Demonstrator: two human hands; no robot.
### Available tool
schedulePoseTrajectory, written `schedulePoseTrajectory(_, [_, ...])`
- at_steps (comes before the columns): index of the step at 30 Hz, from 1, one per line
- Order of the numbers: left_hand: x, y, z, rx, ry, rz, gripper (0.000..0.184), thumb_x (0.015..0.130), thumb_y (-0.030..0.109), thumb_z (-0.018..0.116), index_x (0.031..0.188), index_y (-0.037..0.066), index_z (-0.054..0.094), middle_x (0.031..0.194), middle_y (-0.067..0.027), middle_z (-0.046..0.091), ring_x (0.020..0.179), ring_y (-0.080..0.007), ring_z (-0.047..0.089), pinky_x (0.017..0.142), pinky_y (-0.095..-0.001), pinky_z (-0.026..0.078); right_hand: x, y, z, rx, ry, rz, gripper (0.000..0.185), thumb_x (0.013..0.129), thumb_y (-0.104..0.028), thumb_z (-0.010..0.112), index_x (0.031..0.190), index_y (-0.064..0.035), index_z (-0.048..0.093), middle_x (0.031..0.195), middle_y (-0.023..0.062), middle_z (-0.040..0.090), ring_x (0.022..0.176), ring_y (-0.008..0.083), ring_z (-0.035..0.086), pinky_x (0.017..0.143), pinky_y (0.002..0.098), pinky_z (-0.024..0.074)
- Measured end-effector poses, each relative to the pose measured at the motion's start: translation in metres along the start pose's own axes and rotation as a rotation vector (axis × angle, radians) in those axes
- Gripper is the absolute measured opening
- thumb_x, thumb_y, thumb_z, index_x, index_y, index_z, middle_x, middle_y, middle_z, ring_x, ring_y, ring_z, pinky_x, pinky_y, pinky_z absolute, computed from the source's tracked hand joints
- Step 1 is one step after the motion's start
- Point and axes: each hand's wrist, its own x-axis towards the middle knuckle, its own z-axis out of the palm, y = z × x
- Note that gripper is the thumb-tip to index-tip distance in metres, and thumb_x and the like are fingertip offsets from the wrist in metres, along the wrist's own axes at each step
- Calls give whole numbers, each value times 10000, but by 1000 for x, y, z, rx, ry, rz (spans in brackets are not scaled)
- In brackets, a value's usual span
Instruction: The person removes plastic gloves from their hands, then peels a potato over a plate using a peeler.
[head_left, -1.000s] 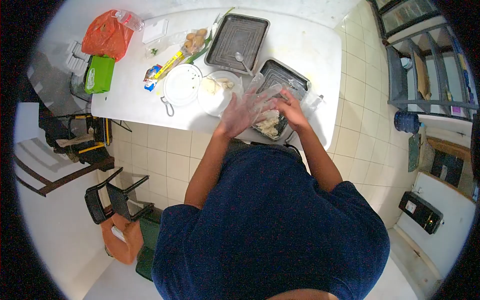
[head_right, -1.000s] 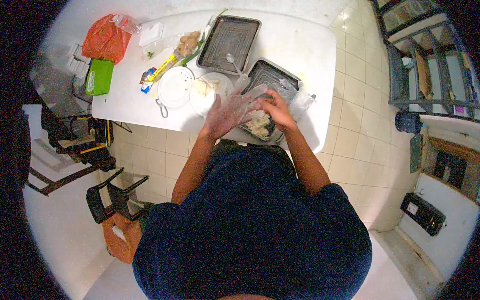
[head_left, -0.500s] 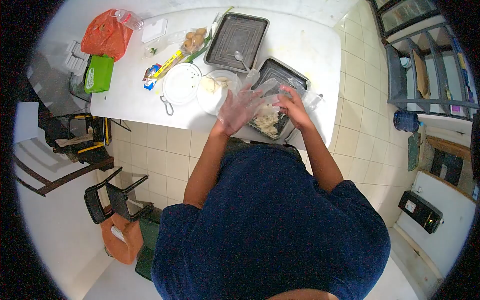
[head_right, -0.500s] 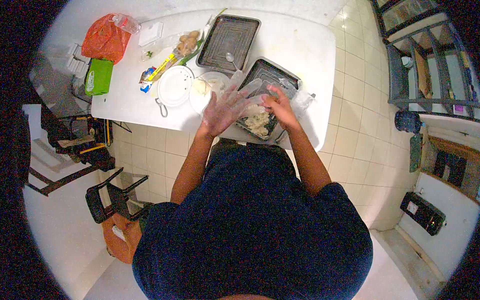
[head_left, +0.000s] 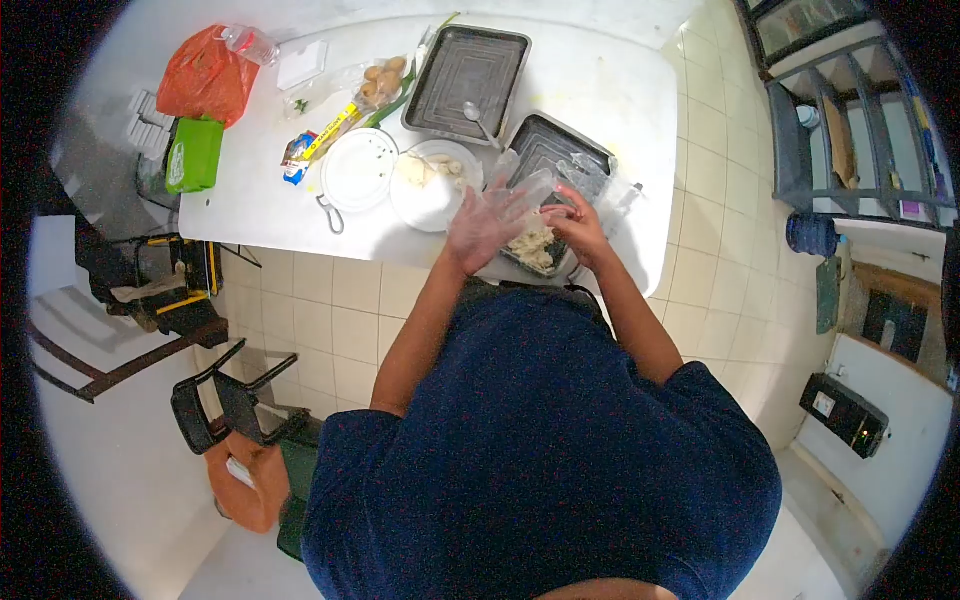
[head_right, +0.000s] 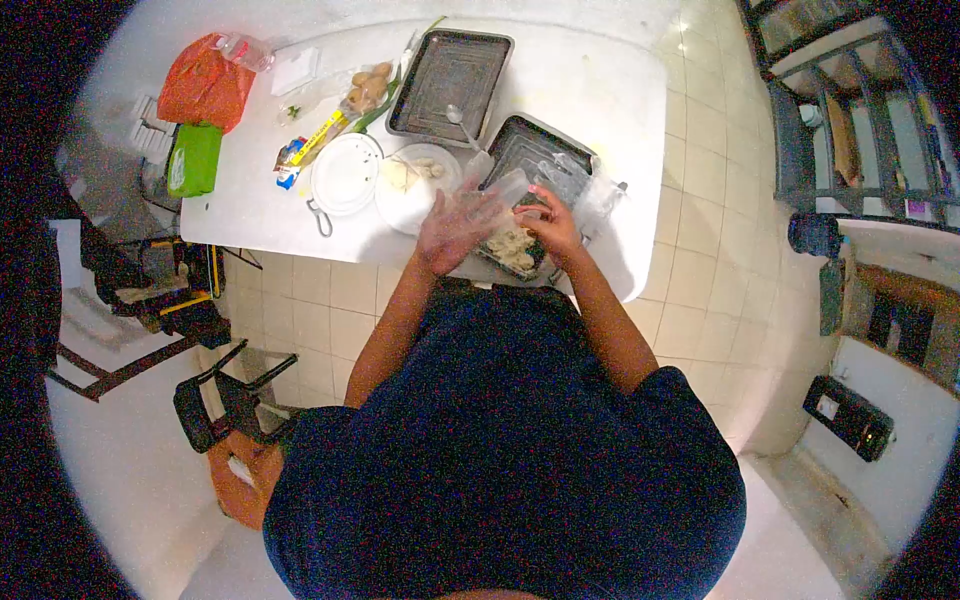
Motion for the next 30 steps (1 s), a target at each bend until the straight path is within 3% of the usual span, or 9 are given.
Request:
schedulePoseTrajectory(3, [3, -7, -1, -52, -42, -75, 786, 955, 701, 267, 1550, 187, 229, 1554, -148, 295, 1374, -358, 360, 1131, -536, 243, -1, 4, 0, 83, 130, 76, 632, 860, -59, 725, 1416, -71, 424, 1104, 97, 677, 943, 168, 643, 795, 311, 525])
schedulePoseTrajectory(6, [7, -13, -3, -81, -61, -128, 783, 957, 702, 244, 1549, 189, 242, 1556, -148, 300, 1377, -358, 369, 1126, -533, 249, 6, 10, 2, 194, 113, -26, 588, 862, -58, 730, 1387, -51, 464, 1131, 90, 663, 962, 168, 643, 822, 311, 523])
schedulePoseTrajectory(9, [10, -15, -8, -82, -78, -173, 779, 958, 702, 233, 1547, 192, 256, 1556, -139, 315, 1392, -351, 361, 1125, -537, 247, 7, 9, 8, 151, 138, -143, 512, 879, -28, 702, 1354, -69, 514, 1111, 78, 666, 928, 160, 642, 765, 281, 512])
schedulePoseTrajectory(15, [5, -9, 12, -51, -71, -209, 799, 951, 716, 224, 1543, 182, 271, 1550, -110, 351, 1403, -323, 361, 1132, -527, 234, 16, 8, 7, 73, 161, -164, 462, 850, 24, 711, 1287, -55, 583, 945, 95, 722, 827, 162, 683, 722, 306, 556])
schedulePoseTrajectory(18, [4, -9, 11, -34, -55, -204, 821, 951, 719, 208, 1540, 152, 276, 1548, -111, 357, 1400, -311, 370, 1138, -514, 228, 13, 1, 12, 201, 168, -170, 404, 859, 9, 711, 1247, -59, 618, 900, 48, 703, 783, 104, 652, 641, 248, 493])
schedulePoseTrajectory(21, [10, -13, -5, -65, -109, -198, 829, 959, 703, 207, 1545, 118, 253, 1579, -124, 296, 1432, -320, 316, 1163, -506, 197, 13, -3, 11, 204, 189, -172, 444, 838, 20, 728, 1256, -70, 610, 865, 61, 709, 727, 121, 653, 662, 271, 525])
schedulePoseTrajectory(24, [9, -10, -16, -20, -110, -198, 835, 970, 685, 196, 1542, 79, 243, 1586, -139, 281, 1444, -328, 295, 1182, -492, 178, 16, -1, 5, 204, 202, -158, 452, 832, 3, 745, 1256, -78, 611, 812, 28, 685, 655, 94, 598, 616, 244, 475])
schedulePoseTrajectory(30, [8, -9, -20, 9, -82, -184, 820, 985, 664, 172, 1534, 62, 253, 1566, -141, 322, 1425, -327, 330, 1185, -474, 190, 14, -7, 4, 69, 233, -207, 413, 844, -56, 761, 1232, -69, 620, 803, 0, 650, 689, 69, 561, 618, 241, 450])
